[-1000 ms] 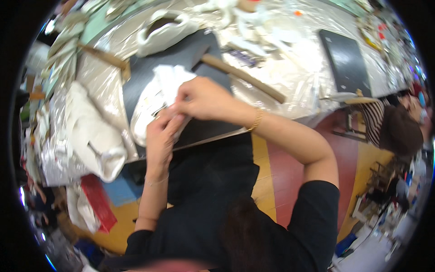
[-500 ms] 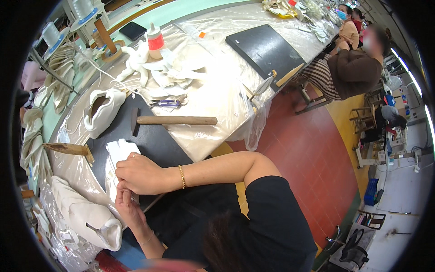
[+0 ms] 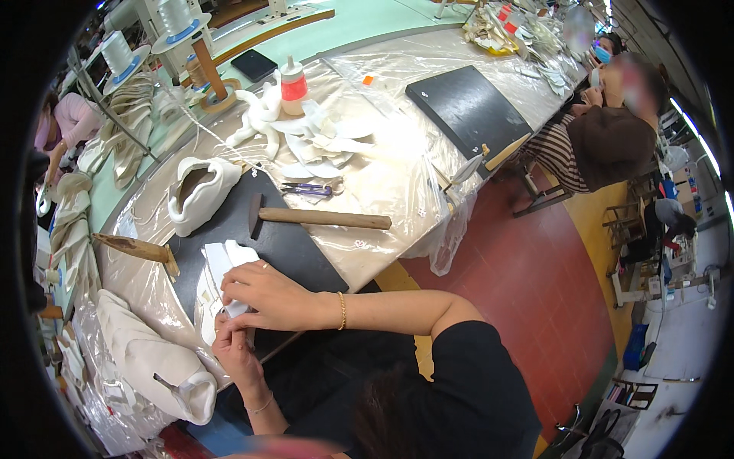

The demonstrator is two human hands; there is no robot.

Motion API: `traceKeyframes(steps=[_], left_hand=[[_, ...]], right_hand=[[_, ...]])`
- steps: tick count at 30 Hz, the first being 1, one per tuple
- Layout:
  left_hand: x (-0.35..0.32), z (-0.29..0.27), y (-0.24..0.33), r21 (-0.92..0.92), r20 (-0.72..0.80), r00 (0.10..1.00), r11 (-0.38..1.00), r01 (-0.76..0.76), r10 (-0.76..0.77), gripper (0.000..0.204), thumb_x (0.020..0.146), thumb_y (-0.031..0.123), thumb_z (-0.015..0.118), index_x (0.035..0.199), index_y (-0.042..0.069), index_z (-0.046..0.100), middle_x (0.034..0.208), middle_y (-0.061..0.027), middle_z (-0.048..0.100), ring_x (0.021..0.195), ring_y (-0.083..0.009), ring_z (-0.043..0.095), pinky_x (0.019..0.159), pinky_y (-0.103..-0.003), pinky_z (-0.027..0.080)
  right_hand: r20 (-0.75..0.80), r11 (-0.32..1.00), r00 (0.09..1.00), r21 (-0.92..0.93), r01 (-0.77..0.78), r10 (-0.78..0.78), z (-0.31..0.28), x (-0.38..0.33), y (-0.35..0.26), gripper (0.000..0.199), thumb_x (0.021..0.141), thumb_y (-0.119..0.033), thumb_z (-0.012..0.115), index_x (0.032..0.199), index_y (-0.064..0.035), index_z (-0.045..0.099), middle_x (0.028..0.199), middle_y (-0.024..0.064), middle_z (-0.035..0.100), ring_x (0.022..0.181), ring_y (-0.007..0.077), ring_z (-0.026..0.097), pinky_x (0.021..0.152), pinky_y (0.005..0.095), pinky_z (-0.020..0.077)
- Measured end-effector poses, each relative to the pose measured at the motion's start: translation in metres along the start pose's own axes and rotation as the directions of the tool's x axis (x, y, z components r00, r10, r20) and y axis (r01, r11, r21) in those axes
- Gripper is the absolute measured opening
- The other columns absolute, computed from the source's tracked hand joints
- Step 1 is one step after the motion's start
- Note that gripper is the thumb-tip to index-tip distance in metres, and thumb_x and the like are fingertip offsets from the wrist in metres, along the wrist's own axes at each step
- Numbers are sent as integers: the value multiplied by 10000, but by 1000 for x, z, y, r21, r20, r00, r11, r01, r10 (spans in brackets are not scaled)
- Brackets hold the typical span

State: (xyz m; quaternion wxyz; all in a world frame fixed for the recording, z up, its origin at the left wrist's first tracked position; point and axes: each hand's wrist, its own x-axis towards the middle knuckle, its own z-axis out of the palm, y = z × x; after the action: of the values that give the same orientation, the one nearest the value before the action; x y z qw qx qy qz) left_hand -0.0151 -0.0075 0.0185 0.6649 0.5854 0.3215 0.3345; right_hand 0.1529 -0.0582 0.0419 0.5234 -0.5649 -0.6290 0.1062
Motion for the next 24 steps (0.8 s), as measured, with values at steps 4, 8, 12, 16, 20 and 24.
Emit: traceKeyframes(steps=[4, 8, 12, 16, 20, 24], left_hand=[[1, 9, -2, 160, -3, 997, 984, -80, 81, 128, 955, 43, 604, 925, -60, 673, 962, -4, 478, 816, -54, 490, 680, -167, 413], [2, 17, -6, 121, -80, 993, 990, -77, 87, 117, 902, 25, 666, 843, -74, 643, 833, -13, 454, 762, -108, 411, 656, -233, 324], [10, 18, -8, 212, -26, 978, 957, -198, 209, 126, 894, 16, 661, 806, -71, 637, 783, -21, 448, 716, -125, 405, 628, -264, 317], [20, 27, -16, 298, -37, 961, 920, -252, 276, 138, 882, 9, 658, 765, -54, 622, 746, -47, 467, 699, -159, 429, 631, -294, 334], [24, 37, -27, 376, -20, 922, 857, -352, 387, 203, 920, 23, 620, 741, -65, 584, 731, -29, 429, 679, -133, 397, 601, -279, 310], [24, 37, -37, 430, 4, 907, 818, -382, 421, 198, 917, 22, 622, 743, -66, 590, 730, -37, 440, 679, -143, 407, 605, -285, 318]], right_hand=[[-19, 996, 1000, -91, 17, -19, 7, -11, 4, 212, 873, -228, 668, 956, -37, 628, 921, 120, 648, 917, 300, 632, 956, 418, 467], [-89, 984, 996, -170, -44, 29, 19, -20, 4, 201, 891, -184, 670, 996, -13, 657, 1020, 122, 707, 947, 286, 686, 995, 443, 507], [-191, 986, 970, -51, -161, 149, 28, -20, 3, 135, 908, -133, 615, 869, -4, 599, 853, 160, 655, 838, 352, 649, 974, 446, 507], [-216, 926, 900, 93, -367, 378, 30, -17, 6, 157, 943, -128, 598, 895, 17, 636, 880, 166, 674, 802, 336, 653, 841, 395, 527], [-201, 815, 805, 312, -487, 558, 31, -16, 11, 185, 947, -135, 591, 865, 30, 590, 819, 165, 639, 759, 323, 619, 697, 388, 485], [-155, 698, 722, 452, -556, 675, 35, -18, 15, 188, 934, -130, 598, 834, 27, 573, 804, 158, 624, 756, 318, 606, 701, 379, 479]])
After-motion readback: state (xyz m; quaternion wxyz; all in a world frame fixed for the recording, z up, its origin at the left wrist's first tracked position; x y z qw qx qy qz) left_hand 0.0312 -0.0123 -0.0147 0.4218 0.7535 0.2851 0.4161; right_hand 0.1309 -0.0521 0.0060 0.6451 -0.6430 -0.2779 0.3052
